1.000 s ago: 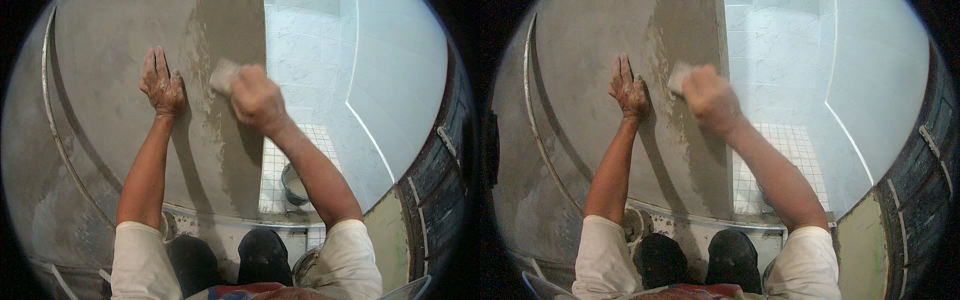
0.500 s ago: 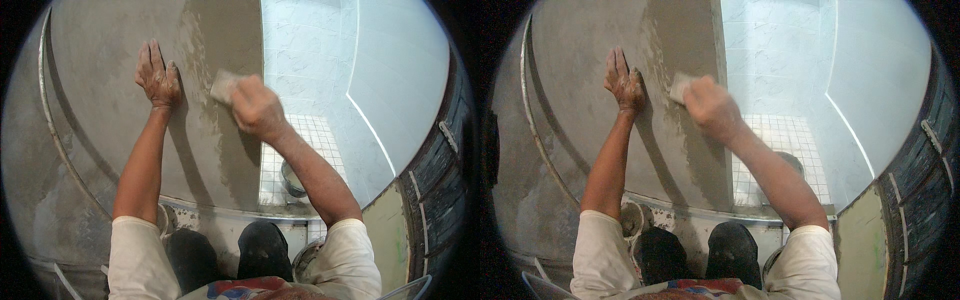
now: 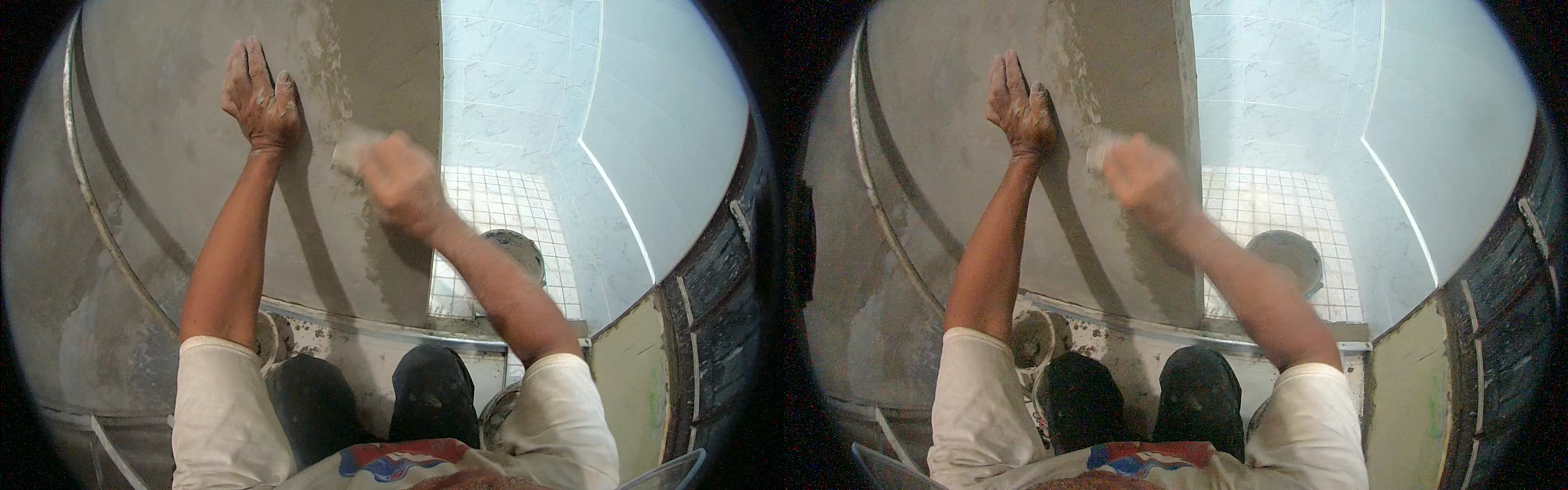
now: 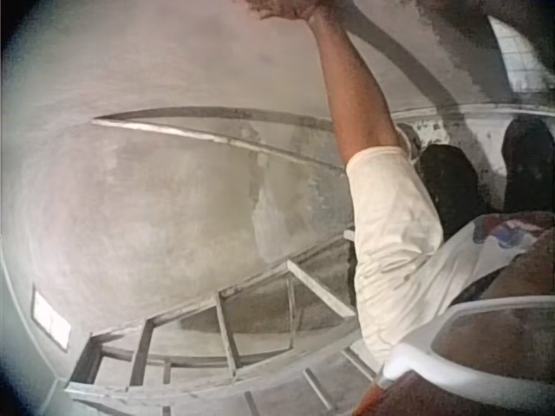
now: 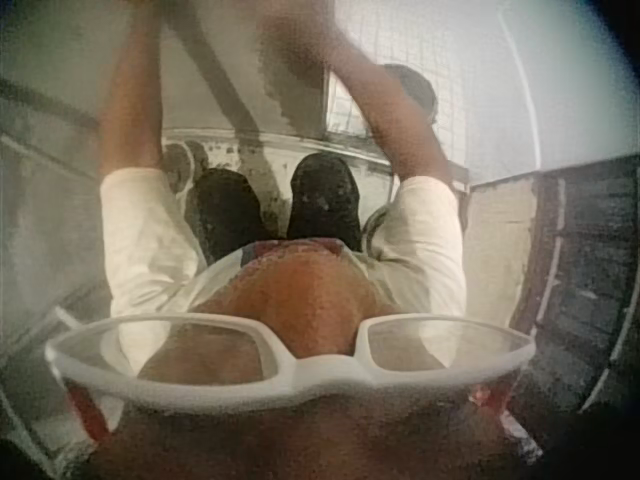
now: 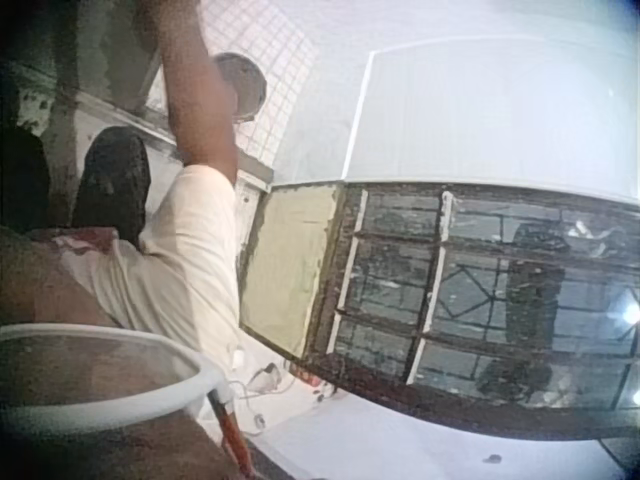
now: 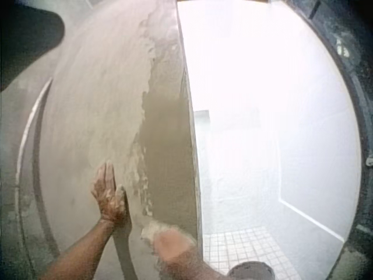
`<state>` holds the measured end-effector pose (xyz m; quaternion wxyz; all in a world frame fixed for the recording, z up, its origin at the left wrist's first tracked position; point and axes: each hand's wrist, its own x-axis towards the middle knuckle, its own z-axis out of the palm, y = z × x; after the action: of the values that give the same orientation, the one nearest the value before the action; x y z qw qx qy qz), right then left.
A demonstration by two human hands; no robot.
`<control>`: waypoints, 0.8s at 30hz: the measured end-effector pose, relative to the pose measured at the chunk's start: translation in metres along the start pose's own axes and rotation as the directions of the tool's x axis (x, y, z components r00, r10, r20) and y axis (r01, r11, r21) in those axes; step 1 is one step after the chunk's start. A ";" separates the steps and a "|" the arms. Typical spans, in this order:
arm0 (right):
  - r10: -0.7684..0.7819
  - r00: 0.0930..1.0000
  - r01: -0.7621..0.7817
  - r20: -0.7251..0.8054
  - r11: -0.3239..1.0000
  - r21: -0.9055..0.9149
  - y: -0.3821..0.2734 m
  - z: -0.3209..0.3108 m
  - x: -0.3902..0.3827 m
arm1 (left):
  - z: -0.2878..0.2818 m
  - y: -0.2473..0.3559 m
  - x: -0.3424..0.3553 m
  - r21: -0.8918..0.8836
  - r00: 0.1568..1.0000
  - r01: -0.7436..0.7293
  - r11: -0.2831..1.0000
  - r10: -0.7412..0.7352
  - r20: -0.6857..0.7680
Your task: The person applies plaster to a wall using a trowel, smoothing the surface in repeated strokes. The person occasionally dips the trowel into a bucket to retrieve more plaster and continues working on the same wall section.
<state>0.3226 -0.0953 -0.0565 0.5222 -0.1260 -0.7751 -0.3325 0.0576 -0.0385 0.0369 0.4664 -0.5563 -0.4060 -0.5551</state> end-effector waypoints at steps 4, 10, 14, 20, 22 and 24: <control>0.009 0.995 -0.031 0.098 0.975 0.219 -0.050 0.003 -0.031 | 0.003 -0.001 -0.002 0.007 1.000 -0.012 1.000 0.012 -0.008; 0.002 0.957 -0.086 -0.291 0.957 -0.279 0.058 -0.057 0.058 | -0.005 -0.004 -0.004 -0.016 1.000 -0.004 1.000 0.004 -0.023; 0.069 0.987 -0.092 -0.147 0.984 -0.154 0.038 -0.028 0.036 | 0.001 -0.001 0.001 -0.007 0.998 -0.025 1.000 0.024 -0.059; 0.277 0.897 -0.375 0.346 0.890 0.259 -0.083 -0.054 -0.072 | 0.014 -0.011 -0.007 0.031 0.994 -0.060 0.998 0.063 -0.089; 0.487 0.796 -0.589 0.359 0.761 0.273 -0.104 -0.109 -0.120 | 0.033 -0.033 -0.007 0.072 0.984 -0.117 0.991 0.125 -0.125; 0.757 0.508 -0.859 0.410 0.481 0.175 -0.124 -0.166 -0.182 | 0.070 -0.077 -0.029 0.189 0.977 -0.164 0.968 0.186 -0.106</control>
<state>0.4527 -0.2678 -0.2278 0.5163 -0.4274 -0.7316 0.1244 -0.0021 0.0495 0.0166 0.5860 -0.5105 -0.3739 -0.5062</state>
